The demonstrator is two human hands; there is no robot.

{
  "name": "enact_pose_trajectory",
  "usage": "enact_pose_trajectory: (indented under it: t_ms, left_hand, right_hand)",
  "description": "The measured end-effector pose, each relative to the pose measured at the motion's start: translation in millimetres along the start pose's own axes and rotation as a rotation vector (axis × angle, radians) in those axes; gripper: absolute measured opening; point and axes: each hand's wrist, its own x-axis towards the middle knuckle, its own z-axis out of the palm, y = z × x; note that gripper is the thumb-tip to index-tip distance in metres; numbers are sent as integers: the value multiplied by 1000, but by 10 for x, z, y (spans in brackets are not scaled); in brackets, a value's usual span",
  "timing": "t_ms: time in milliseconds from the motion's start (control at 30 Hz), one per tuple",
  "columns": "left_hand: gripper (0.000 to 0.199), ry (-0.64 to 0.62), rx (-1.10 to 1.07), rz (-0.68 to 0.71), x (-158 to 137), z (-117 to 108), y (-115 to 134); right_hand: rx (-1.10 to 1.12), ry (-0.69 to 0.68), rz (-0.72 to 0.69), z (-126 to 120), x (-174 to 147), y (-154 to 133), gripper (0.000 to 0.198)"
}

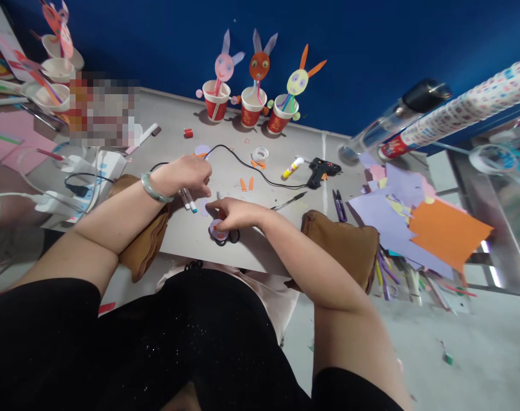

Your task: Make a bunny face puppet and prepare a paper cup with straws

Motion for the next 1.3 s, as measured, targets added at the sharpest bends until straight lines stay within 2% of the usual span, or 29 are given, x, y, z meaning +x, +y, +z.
enact_pose_trajectory:
  t_ms: [167,367,600,700,767,1033,1133,1200,1300]
  left_hand:
    - [34,26,46,-54,-18,-37,-37]
    - [38,-56,4,-43,-30,-77,42]
    - [43,20,30,-104,-30,-51,-71]
    - [38,16,-19,-69,-3,-20,-51]
    - [43,-8,-31,-57,3,-17,-24]
    - [36,2,45,-71,8,-15,-76]
    - [42,-13,1,-68,16,4,-39]
    - [47,-4,5,-75,6,-1,-6]
    - [41,39,39,-107,-16,-19,3]
  right_hand:
    - [15,-16,1,6,2,32,89]
    - [20,-7,-1,10,10,61,90]
    - [69,-38,-8,10,24,74,82]
    - [36,-7,-18,4,23,68,86]
    - [21,6,-17,2,19,63,89]
    - [31,-14,-5,9,16,54,92]
    - [17,1,-13,5,27,80,91]
    - [17,10,-19,4,34,101,90]
    - [26,8,-15,12,43,114,89]
